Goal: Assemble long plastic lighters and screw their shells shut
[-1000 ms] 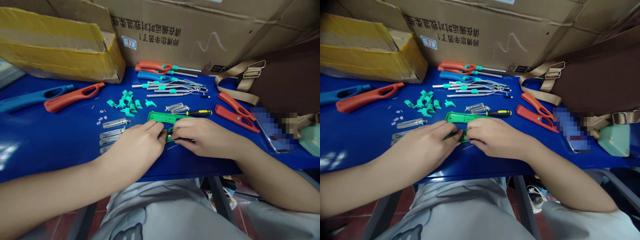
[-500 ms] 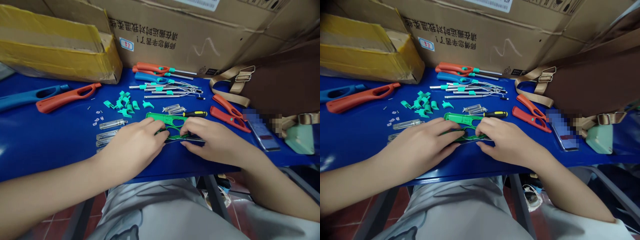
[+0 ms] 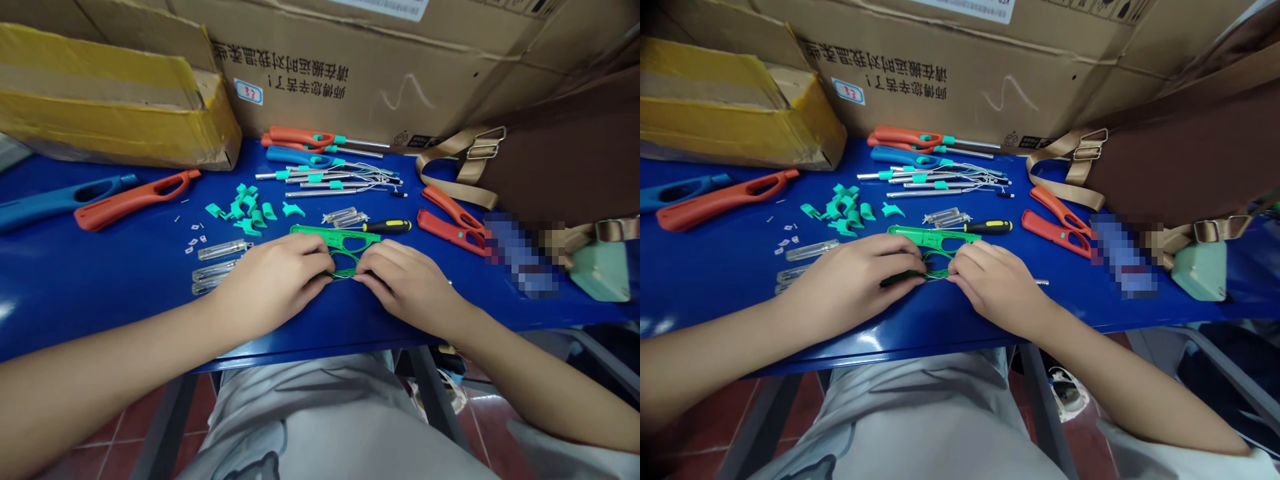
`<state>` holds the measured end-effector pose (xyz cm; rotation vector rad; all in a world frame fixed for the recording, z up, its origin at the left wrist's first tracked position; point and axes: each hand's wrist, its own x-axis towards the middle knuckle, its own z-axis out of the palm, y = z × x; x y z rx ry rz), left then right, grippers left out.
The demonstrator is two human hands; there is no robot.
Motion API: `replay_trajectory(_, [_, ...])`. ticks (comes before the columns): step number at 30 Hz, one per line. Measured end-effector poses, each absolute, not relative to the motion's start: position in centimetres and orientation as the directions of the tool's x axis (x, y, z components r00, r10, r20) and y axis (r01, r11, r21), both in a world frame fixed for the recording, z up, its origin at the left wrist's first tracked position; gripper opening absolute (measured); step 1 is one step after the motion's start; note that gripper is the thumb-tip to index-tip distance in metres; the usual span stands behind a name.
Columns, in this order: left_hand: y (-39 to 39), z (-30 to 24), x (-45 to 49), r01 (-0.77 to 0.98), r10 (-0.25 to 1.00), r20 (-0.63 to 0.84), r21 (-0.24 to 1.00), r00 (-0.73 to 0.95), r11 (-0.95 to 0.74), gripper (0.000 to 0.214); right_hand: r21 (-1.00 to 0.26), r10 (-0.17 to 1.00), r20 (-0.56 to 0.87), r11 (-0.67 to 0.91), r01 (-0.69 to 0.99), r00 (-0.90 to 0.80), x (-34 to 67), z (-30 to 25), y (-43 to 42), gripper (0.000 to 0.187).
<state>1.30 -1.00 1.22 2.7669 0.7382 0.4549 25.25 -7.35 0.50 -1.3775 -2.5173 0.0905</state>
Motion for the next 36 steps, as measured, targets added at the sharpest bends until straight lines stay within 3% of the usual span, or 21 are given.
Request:
replay_trajectory(19, [-0.9,1.2,1.4,0.483,0.557,0.205,0.321,0.804,-0.815,0.012,-0.222,0.764,0.102,0.642,0.734,-0.637,25.5,2.2,-5.4,0.014])
replay_trajectory(26, [-0.9,1.4,1.4,0.5,0.565,0.191,0.301,0.803,-0.812,0.014,-0.096,0.741,0.18,0.668,0.738,-0.647,24.1,1.1,-5.6,0.025])
replay_trajectory(33, [-0.8,1.2,1.4,0.478,0.551,0.202,0.316,0.81,-0.819,0.014,-0.132,0.711,0.216,0.7,0.702,-0.669,24.2,1.1,-5.4,0.028])
replay_trajectory(36, [-0.8,1.0,1.3,0.459,0.535,0.245,0.305,0.809,-0.834,0.014,-0.044,0.648,0.219,0.753,0.656,-0.729,24.1,1.1,-5.2,0.028])
